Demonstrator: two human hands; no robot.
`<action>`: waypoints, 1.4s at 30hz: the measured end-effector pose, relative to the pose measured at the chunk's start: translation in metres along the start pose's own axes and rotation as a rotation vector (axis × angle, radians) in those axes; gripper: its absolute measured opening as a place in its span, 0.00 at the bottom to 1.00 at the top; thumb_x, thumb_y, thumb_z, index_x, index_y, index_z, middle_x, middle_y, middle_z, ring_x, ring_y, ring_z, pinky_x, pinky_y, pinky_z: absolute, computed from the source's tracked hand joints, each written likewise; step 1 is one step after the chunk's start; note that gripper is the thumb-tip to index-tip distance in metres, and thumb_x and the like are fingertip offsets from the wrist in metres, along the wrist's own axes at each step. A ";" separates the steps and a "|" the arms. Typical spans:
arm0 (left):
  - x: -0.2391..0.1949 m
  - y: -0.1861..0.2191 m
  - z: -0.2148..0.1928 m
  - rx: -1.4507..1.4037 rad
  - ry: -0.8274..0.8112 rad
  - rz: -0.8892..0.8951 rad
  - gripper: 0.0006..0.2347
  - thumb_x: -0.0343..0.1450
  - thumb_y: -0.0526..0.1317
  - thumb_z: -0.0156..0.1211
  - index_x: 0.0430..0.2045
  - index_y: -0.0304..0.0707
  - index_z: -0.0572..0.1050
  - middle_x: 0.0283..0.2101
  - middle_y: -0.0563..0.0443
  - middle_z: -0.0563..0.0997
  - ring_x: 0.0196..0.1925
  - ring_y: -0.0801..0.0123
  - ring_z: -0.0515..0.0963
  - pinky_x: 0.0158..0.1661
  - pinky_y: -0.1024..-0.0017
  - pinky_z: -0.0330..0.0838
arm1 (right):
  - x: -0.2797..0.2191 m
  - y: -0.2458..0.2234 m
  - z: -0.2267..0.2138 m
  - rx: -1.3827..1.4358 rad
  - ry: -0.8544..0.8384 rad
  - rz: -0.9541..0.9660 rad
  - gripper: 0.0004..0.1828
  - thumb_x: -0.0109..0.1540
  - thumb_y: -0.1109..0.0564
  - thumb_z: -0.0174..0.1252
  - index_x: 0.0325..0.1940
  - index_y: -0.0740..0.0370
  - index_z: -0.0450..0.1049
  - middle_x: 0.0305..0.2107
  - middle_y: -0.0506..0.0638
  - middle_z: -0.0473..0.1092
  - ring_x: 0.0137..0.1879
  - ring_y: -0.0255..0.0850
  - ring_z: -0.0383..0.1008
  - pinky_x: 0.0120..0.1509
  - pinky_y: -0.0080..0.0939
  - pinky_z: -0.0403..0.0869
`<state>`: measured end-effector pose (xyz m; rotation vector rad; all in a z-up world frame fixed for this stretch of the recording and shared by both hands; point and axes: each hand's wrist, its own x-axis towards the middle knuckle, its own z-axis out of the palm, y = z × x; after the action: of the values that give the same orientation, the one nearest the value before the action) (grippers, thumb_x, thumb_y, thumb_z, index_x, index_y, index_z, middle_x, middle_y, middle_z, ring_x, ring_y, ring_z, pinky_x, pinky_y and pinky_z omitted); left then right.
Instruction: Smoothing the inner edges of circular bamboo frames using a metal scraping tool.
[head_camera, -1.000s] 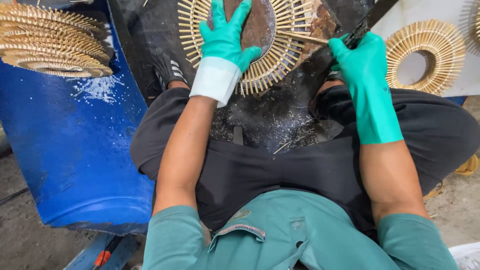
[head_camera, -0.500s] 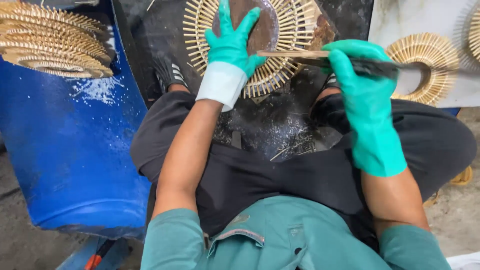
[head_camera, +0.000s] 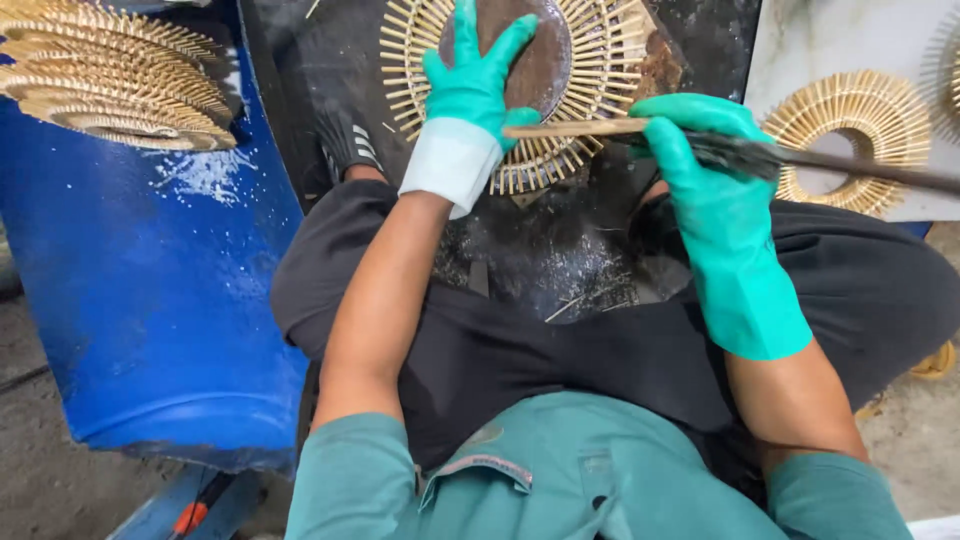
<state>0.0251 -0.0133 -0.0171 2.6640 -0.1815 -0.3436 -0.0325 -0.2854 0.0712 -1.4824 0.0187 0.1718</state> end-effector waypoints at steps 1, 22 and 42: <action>-0.002 -0.001 0.003 -0.005 -0.011 -0.005 0.43 0.56 0.51 0.83 0.68 0.71 0.64 0.75 0.30 0.43 0.72 0.25 0.50 0.67 0.40 0.50 | 0.000 0.002 -0.002 -0.001 0.001 0.013 0.09 0.75 0.66 0.61 0.60 0.68 0.74 0.52 0.54 0.76 0.55 0.38 0.81 0.63 0.39 0.82; -0.010 0.013 -0.005 0.044 -0.125 0.019 0.35 0.60 0.44 0.80 0.62 0.77 0.70 0.76 0.40 0.37 0.71 0.11 0.36 0.68 0.35 0.44 | 0.000 -0.003 -0.010 -0.037 0.071 0.089 0.08 0.73 0.65 0.61 0.57 0.67 0.76 0.47 0.53 0.78 0.47 0.38 0.81 0.54 0.35 0.79; -0.016 0.004 0.003 -0.109 -0.005 0.048 0.45 0.61 0.54 0.82 0.73 0.62 0.56 0.77 0.33 0.32 0.76 0.29 0.53 0.70 0.35 0.46 | 0.021 0.049 -0.085 -0.747 0.239 0.333 0.12 0.68 0.51 0.69 0.44 0.64 0.83 0.30 0.49 0.78 0.35 0.35 0.80 0.40 0.36 0.76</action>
<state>0.0089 -0.0158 -0.0148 2.5470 -0.2211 -0.3346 -0.0098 -0.3632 0.0125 -2.2345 0.4374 0.2887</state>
